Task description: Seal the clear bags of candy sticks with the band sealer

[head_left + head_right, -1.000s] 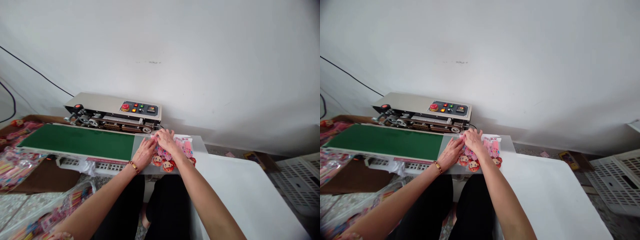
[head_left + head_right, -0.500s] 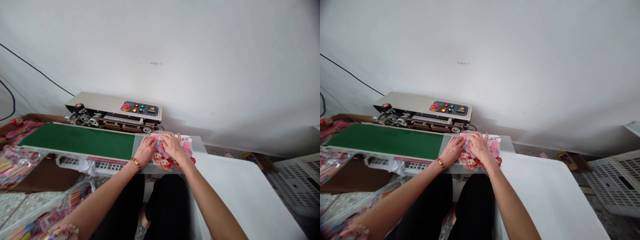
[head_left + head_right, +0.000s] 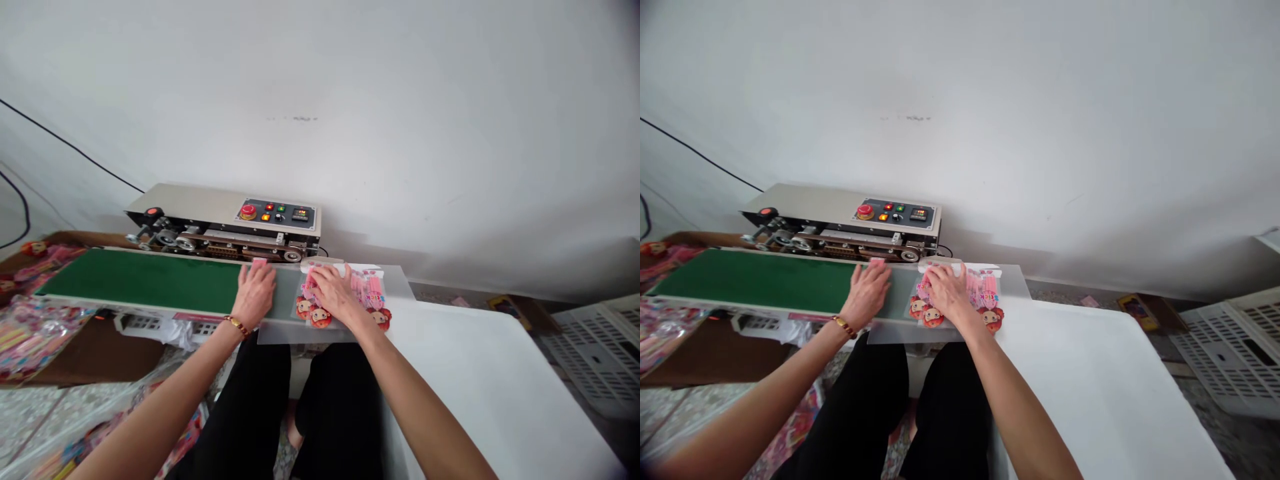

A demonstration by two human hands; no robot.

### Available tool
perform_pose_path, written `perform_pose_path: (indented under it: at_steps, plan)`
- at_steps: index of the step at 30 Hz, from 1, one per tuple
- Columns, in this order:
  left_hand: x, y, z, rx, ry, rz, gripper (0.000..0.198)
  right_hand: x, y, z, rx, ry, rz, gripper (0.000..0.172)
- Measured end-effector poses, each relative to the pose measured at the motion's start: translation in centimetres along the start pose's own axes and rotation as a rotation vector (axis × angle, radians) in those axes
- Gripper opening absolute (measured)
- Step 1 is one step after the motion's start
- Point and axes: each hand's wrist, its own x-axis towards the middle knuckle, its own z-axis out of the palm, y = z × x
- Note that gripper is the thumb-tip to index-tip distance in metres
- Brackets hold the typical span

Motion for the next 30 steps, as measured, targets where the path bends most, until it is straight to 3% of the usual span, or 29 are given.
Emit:
perform_pose_path:
  at_steps: [4, 7, 10, 14, 19, 26, 30]
  plan:
    - [0.4, 4.3, 1.0, -0.101, -0.078, 0.222, 0.037, 0.1, 0.4, -0.4, 0.041, -0.033, 0.03, 0.032]
    - [0.3, 6.1, 2.2, -0.096, -0.103, 0.227, 0.037, -0.5, 1.5, -1.5, 0.023, -0.1, 0.079, 0.027]
    - [0.0, 6.3, 2.8, -0.091, -0.096, 0.21, 0.038, 0.2, 1.9, -1.7, 0.031, -0.114, 0.12, 0.025]
    - [-0.3, 5.9, 2.9, -0.096, -0.07, 0.206, 0.042, 3.0, 0.7, -0.3, 0.041, -0.096, 0.2, 0.037]
    - [-0.3, 5.9, 2.8, -0.116, -0.073, 0.226, 0.049, 5.5, -0.2, 0.7, -0.009, -0.169, 0.264, 0.035]
    - [-0.3, 5.9, 2.7, -0.09, -0.093, 0.242, 0.058, 4.9, -0.1, -0.2, 0.023, -0.142, 0.224, 0.037]
    - [-0.1, 6.3, 2.8, -0.077, -0.082, 0.207, 0.048, 2.8, 0.4, -1.0, 0.027, -0.029, 0.276, 0.049]
